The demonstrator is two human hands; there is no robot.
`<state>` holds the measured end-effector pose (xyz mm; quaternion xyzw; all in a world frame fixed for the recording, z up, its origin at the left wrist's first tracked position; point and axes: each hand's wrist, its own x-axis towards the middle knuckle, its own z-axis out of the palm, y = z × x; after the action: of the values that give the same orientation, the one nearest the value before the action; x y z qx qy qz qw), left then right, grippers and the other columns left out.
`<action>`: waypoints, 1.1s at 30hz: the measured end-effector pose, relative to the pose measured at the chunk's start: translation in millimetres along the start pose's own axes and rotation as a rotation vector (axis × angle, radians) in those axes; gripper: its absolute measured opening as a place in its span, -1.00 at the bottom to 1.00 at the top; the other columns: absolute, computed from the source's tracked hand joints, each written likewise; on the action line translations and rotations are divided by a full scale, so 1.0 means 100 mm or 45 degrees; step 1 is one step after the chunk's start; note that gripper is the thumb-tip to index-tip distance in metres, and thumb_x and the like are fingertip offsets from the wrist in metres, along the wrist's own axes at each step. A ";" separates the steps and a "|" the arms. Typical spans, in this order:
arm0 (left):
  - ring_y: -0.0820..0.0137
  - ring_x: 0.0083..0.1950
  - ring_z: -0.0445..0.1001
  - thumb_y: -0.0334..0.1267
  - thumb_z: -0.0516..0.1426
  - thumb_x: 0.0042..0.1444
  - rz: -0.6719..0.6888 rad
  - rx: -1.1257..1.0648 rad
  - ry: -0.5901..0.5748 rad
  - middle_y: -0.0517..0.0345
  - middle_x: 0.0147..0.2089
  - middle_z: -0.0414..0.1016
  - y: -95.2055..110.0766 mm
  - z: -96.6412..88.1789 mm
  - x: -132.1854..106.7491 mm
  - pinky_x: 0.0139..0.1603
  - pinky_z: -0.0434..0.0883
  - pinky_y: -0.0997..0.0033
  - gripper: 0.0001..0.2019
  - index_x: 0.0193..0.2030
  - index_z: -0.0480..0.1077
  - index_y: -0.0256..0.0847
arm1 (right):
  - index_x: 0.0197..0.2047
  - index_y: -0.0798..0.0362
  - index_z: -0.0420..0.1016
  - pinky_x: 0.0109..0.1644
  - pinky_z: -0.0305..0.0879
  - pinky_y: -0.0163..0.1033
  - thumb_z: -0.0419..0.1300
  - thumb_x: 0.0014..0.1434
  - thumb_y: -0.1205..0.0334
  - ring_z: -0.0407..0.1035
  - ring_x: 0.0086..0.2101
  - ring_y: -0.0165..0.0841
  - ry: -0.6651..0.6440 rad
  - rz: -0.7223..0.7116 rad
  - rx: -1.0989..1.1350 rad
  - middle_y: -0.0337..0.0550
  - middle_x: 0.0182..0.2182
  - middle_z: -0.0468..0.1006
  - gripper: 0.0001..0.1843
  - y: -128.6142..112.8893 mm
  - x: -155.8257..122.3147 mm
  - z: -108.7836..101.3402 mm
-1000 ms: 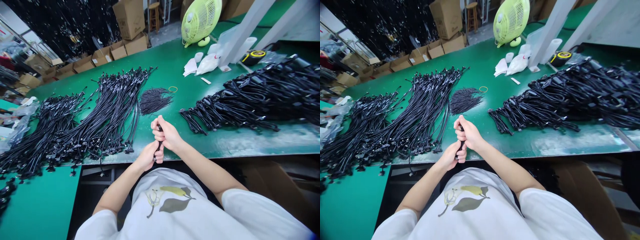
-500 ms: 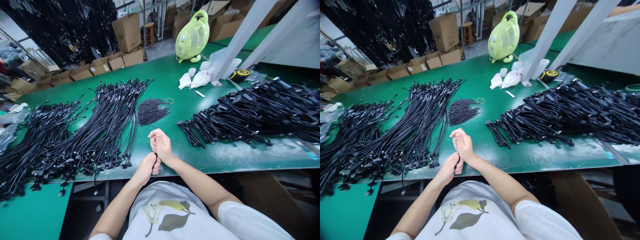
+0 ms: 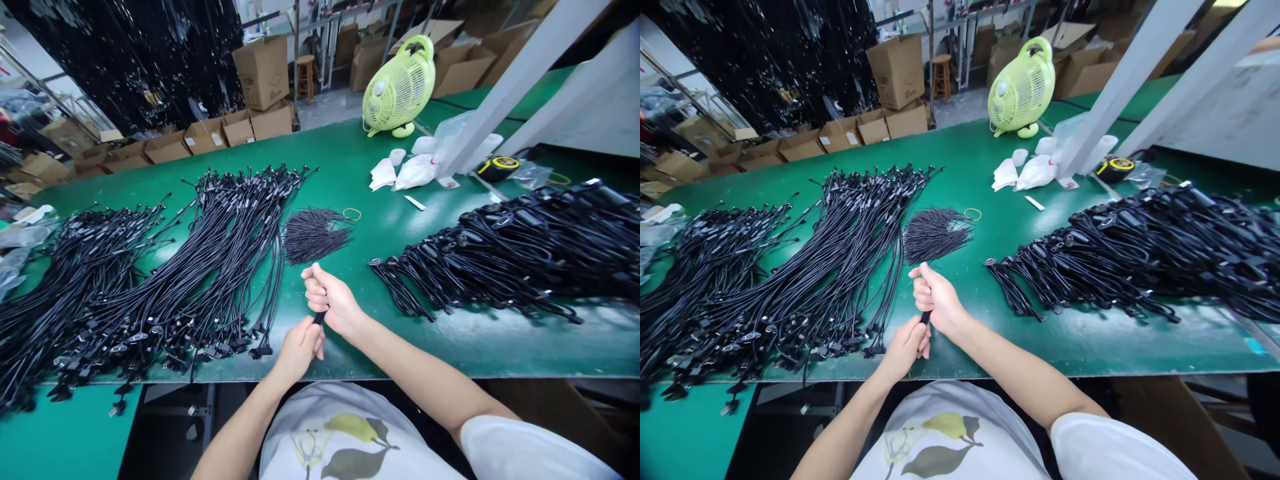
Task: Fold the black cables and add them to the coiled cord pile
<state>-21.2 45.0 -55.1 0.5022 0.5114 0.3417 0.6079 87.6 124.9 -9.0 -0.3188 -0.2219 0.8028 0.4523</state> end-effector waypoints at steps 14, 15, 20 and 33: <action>0.64 -0.66 0.02 0.18 0.19 0.03 -0.095 -0.609 0.238 0.43 -0.62 0.01 0.14 -0.30 0.01 -0.62 -0.04 0.56 -0.53 -0.41 0.20 -0.23 | -0.17 0.23 0.49 -0.21 0.15 -0.18 0.02 0.28 0.30 0.30 -0.18 -0.18 0.637 -0.625 -2.589 0.20 -0.17 0.45 -0.75 -0.92 1.33 -0.54; 0.64 -0.66 0.02 0.18 0.20 0.02 -0.098 -0.623 0.246 0.43 -0.62 0.01 0.16 -0.31 0.00 -0.62 -0.04 0.57 -0.52 -0.41 0.20 -0.23 | -0.15 0.24 0.49 -0.20 0.14 -0.18 0.00 0.29 0.32 0.29 -0.17 -0.17 0.615 -0.638 -2.593 0.21 -0.17 0.44 -0.74 -0.93 1.33 -0.57; 0.65 -0.66 0.00 0.18 0.23 -0.02 -0.094 -0.662 0.251 0.44 -0.62 -0.01 0.24 -0.29 0.01 -0.62 -0.06 0.58 -0.52 -0.40 0.21 -0.23 | -0.12 0.18 0.48 -0.25 0.10 -0.19 -0.07 0.33 0.26 0.28 -0.16 -0.15 0.633 -0.759 -2.707 0.17 -0.16 0.44 -0.68 -0.90 1.08 -0.61; 0.61 -0.64 0.01 0.05 0.14 0.16 0.087 -0.618 0.170 0.44 -0.57 0.05 0.43 -0.02 -0.07 -0.60 -0.02 0.57 -0.55 0.02 0.23 -0.23 | -0.25 0.06 0.50 -0.21 0.26 -0.30 0.05 0.29 0.21 0.39 -0.31 -0.40 -0.294 -0.692 -1.785 -0.18 -0.31 0.52 -0.78 -0.16 -0.33 -0.41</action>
<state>-20.8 50.2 -12.2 0.3350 0.4362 0.5070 0.6637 139.0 106.6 -16.5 -0.3796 -0.7967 0.3625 0.2995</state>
